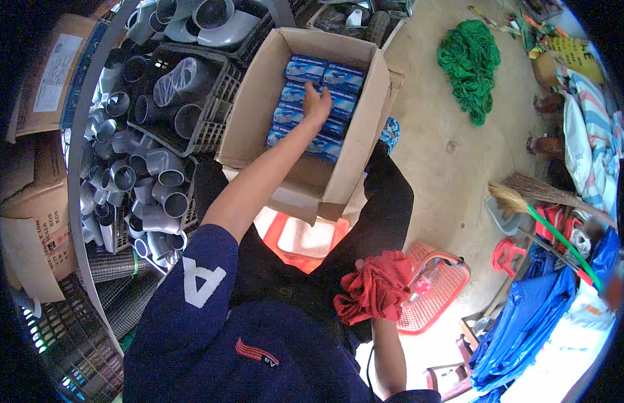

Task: Checking and organizing boxed PVC ball valves in a warehouse storage area.

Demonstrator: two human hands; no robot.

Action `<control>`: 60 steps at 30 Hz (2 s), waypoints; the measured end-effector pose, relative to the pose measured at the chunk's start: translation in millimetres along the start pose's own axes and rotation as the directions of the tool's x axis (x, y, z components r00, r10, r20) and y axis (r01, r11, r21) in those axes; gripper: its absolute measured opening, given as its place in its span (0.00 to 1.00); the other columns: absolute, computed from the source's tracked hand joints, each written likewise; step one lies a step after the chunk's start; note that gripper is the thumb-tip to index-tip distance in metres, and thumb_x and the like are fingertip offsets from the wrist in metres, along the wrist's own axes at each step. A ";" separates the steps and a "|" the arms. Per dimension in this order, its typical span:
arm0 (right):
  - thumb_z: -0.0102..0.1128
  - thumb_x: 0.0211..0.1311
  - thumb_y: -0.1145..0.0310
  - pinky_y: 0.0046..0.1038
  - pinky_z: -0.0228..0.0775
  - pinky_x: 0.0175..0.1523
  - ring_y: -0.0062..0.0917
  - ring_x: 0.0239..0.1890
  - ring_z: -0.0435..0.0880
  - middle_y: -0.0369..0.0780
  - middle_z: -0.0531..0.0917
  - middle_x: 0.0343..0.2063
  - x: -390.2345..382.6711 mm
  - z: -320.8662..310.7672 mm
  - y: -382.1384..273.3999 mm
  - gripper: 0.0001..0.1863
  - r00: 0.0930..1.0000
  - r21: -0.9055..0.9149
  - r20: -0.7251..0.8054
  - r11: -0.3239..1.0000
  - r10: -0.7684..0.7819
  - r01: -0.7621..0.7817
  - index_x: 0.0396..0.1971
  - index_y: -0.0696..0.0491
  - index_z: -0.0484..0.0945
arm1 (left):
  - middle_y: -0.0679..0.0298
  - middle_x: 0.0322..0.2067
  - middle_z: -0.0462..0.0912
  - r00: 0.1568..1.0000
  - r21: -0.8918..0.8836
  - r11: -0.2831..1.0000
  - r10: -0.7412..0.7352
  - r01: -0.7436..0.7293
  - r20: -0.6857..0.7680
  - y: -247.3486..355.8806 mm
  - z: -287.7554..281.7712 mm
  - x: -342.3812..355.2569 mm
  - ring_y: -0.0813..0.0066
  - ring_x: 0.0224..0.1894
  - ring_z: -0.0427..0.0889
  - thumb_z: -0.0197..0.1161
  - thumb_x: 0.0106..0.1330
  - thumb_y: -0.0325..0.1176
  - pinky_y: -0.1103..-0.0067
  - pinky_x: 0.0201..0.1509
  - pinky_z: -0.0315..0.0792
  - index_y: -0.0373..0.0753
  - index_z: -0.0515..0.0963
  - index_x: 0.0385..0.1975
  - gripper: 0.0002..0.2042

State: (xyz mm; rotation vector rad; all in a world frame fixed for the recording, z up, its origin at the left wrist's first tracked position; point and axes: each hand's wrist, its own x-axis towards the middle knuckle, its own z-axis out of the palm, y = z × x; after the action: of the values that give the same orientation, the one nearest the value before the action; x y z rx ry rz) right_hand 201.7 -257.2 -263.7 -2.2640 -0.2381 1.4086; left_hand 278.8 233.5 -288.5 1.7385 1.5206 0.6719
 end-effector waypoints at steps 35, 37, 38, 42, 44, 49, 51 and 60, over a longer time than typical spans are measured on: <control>0.52 0.62 0.56 0.29 0.67 0.54 0.30 0.47 0.76 0.38 0.77 0.47 -65.6 -38.7 -186.2 0.22 0.955 0.248 -0.116 0.923 -0.272 0.293 0.51 0.52 0.72 | 0.59 0.45 0.78 0.458 0.459 -0.009 -0.052 -0.889 0.887 -68.9 -105.1 -24.9 0.62 0.49 0.77 0.65 0.52 0.33 0.67 0.45 0.74 0.49 0.62 0.59 0.31; 0.52 0.62 0.56 0.29 0.67 0.54 0.30 0.47 0.76 0.38 0.76 0.47 -64.7 -38.8 -198.0 0.22 0.948 0.302 -0.165 0.901 -0.273 0.312 0.51 0.53 0.72 | 0.59 0.43 0.79 0.467 0.470 0.087 -0.051 -0.879 0.883 -63.9 -114.3 -18.6 0.62 0.48 0.79 0.69 0.47 0.35 0.65 0.45 0.74 0.47 0.64 0.56 0.33; 0.52 0.62 0.56 0.29 0.67 0.54 0.31 0.47 0.76 0.38 0.76 0.47 -67.1 -37.2 -203.7 0.22 0.942 0.326 -0.191 0.887 -0.275 0.325 0.51 0.53 0.72 | 0.58 0.41 0.81 0.482 0.483 0.182 -0.052 -0.857 0.875 -59.3 -122.0 -15.5 0.63 0.46 0.80 0.73 0.42 0.37 0.64 0.45 0.73 0.45 0.66 0.54 0.34; 0.52 0.62 0.56 0.30 0.67 0.54 0.31 0.48 0.76 0.39 0.76 0.47 -70.1 -34.3 -233.2 0.22 0.909 0.413 -0.305 0.821 -0.284 0.395 0.51 0.54 0.71 | 0.52 0.39 0.80 0.563 0.385 0.517 0.243 -0.765 0.790 -39.3 -177.5 -5.2 0.57 0.44 0.80 0.77 0.34 0.37 0.68 0.46 0.74 0.40 0.64 0.55 0.42; 0.52 0.62 0.56 0.30 0.67 0.54 0.31 0.48 0.76 0.39 0.76 0.47 -75.0 -34.0 -242.1 0.22 0.890 0.456 -0.353 0.778 -0.288 0.433 0.51 0.54 0.71 | 0.51 0.40 0.80 0.618 0.369 0.602 0.276 -0.708 0.736 -4.9 -212.8 -12.4 0.57 0.44 0.80 0.77 0.35 0.37 0.69 0.47 0.74 0.39 0.63 0.57 0.43; 0.51 0.62 0.56 0.30 0.67 0.54 0.31 0.48 0.76 0.40 0.76 0.48 -99.1 -31.7 -253.6 0.23 0.837 0.545 -0.444 0.646 -0.319 0.535 0.52 0.55 0.71 | 0.55 0.53 0.71 0.848 -0.441 0.895 0.285 -0.069 0.446 41.1 -284.9 -80.9 0.66 0.53 0.74 0.73 0.44 0.35 0.72 0.57 0.69 0.32 0.55 0.61 0.44; 0.51 0.62 0.56 0.30 0.67 0.54 0.31 0.48 0.76 0.40 0.76 0.48 -103.3 -25.2 -266.2 0.23 0.817 0.569 -0.468 0.592 -0.338 0.571 0.52 0.55 0.71 | 0.56 0.57 0.67 0.851 -0.632 0.766 0.248 0.121 0.463 42.1 -294.5 -118.8 0.67 0.59 0.68 0.68 0.53 0.37 0.68 0.63 0.62 0.35 0.54 0.62 0.38; 0.51 0.62 0.56 0.31 0.67 0.54 0.32 0.48 0.75 0.41 0.76 0.48 -140.1 -35.0 -288.5 0.24 0.746 0.618 -0.405 0.444 -0.528 0.649 0.52 0.57 0.70 | 0.57 0.49 0.74 0.835 -0.871 -0.054 0.320 0.488 0.448 36.8 -312.1 -242.7 0.57 0.46 0.78 0.50 0.57 0.67 0.58 0.52 0.73 0.45 0.49 0.66 0.43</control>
State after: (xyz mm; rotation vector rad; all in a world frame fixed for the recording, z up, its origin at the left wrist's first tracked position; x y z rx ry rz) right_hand 194.9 -66.6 -3.4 -1.3652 -0.3088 0.7217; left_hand 18.1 48.8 -52.7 0.4082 0.2627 0.7830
